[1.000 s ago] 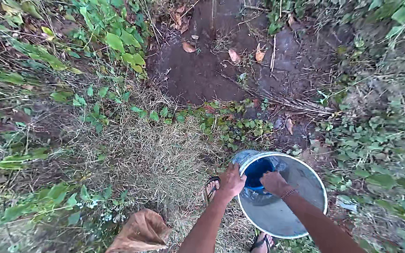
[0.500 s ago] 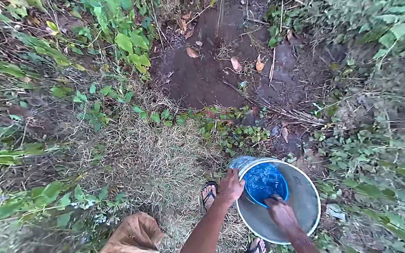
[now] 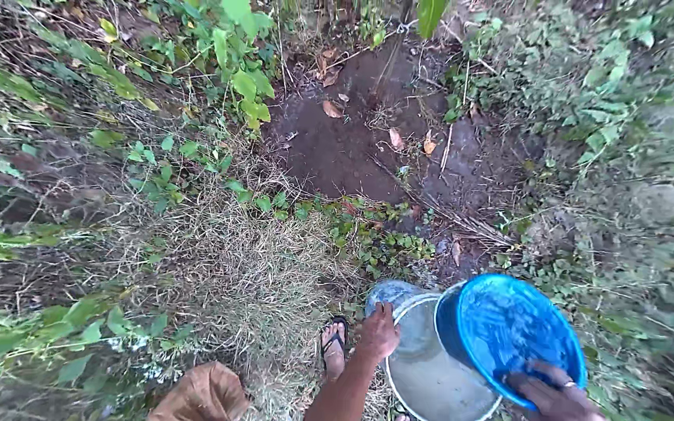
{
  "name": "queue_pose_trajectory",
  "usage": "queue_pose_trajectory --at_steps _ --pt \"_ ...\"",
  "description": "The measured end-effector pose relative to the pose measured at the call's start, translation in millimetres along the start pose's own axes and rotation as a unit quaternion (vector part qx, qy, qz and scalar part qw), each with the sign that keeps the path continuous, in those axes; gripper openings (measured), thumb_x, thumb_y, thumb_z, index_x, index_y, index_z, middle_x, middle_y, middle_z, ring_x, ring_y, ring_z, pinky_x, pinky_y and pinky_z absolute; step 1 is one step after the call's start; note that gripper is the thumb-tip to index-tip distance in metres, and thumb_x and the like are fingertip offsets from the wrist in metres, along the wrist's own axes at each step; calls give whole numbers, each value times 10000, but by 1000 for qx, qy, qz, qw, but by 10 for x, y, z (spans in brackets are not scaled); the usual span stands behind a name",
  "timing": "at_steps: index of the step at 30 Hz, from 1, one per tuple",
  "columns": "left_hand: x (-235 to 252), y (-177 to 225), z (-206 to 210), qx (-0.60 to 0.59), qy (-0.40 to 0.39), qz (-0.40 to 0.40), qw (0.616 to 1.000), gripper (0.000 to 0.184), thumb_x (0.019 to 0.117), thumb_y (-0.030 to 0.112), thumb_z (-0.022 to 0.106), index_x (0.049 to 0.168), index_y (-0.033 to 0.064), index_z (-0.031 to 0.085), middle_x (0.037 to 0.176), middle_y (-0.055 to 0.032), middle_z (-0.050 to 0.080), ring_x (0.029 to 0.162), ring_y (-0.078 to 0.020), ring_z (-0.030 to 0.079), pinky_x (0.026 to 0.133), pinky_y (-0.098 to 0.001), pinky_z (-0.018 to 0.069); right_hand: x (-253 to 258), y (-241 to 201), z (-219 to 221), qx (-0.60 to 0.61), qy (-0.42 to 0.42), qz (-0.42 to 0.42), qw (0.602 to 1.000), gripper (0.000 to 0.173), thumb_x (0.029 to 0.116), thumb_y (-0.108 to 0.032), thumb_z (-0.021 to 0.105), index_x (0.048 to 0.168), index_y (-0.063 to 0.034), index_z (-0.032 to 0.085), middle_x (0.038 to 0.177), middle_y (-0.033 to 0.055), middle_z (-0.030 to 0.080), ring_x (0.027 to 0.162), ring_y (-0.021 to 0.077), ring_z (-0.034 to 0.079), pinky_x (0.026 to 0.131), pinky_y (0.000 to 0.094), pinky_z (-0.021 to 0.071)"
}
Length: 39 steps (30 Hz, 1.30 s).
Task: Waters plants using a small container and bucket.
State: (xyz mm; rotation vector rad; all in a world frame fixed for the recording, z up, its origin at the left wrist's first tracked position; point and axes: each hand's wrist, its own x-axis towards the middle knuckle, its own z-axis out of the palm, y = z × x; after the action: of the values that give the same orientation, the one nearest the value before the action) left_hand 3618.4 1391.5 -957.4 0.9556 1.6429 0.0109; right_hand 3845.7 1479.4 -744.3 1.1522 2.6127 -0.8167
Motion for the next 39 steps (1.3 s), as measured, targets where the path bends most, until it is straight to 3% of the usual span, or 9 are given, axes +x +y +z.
queue_pose_trajectory --at_steps 3,5,7,10,13,18,22,28,39 --pt "15 15 -45 -12 -7 -11 1000 567 1011 362 545 1499 87 457 1511 -210 475 1243 -390 608 974 -577 535 573 217 -104 -13 72 -60 995 193 951 -167 613 933 -113 797 935 32 782 1100 311 696 1060 490 502" --pt "15 23 -90 -18 -11 -18 1000 569 1003 367 555 1497 101 461 1510 -198 481 1250 -387 605 971 -581 537 1122 388 -64 -32 125 -89 988 255 947 -304 585 874 -164 785 877 -20 764 1061 271 692 965 479 545" --pt "15 8 -95 -28 -10 -16 999 571 997 357 570 1495 98 463 1502 -199 489 1238 -391 609 961 -579 541 1782 439 -93 -19 133 -94 987 305 949 -370 631 822 -116 744 871 47 735 993 302 695 876 520 572" --pt "18 -30 -46 -37 -16 -12 999 583 988 358 583 1494 96 460 1501 -207 480 1236 -395 607 953 -568 549 2768 458 -141 -27 91 -78 992 244 929 -277 747 913 -34 747 944 191 714 932 420 694 810 654 557" --pt "13 -83 9 -50 -10 1 999 594 980 359 599 1493 88 471 1510 -217 474 1253 -401 596 960 -567 547 3668 379 -113 -59 45 -24 997 245 931 -289 778 937 -45 758 875 231 702 852 480 682 753 717 524" --pt "45 -91 -17 -55 -23 -4 998 593 978 374 590 1486 91 471 1512 -210 467 1249 -397 599 938 -573 555 4713 -48 -152 -71 -19 39 997 310 934 -299 770 975 7 744 954 295 706 997 536 653 890 749 463" --pt "76 -100 -32 -66 -23 -5 998 579 971 386 606 1463 101 494 1494 -205 485 1245 -396 600 924 -577 558 5091 -257 -80 -97 -54 41 993 328 908 -341 787 998 -26 758 1019 287 705 1061 525 639 900 750 460" --pt "80 -111 -45 -82 -35 -5 996 596 957 365 625 1473 104 482 1505 -205 470 1262 -399 585 931 -576 554 5215 -597 -46 -112 -111 59 986 327 897 -328 805 1030 -34 757 1067 274 702 1094 507 631 918 736 459" --pt "113 -137 -37 -83 -43 -3 996 578 970 377 606 1461 98 487 1503 -203 465 1255 -389 589 925 -556 562 5304 -553 192 -147 -180 74 970 364 846 -342 825 1092 -81 762 1113 244 702 1123 468 633 911 723 475"
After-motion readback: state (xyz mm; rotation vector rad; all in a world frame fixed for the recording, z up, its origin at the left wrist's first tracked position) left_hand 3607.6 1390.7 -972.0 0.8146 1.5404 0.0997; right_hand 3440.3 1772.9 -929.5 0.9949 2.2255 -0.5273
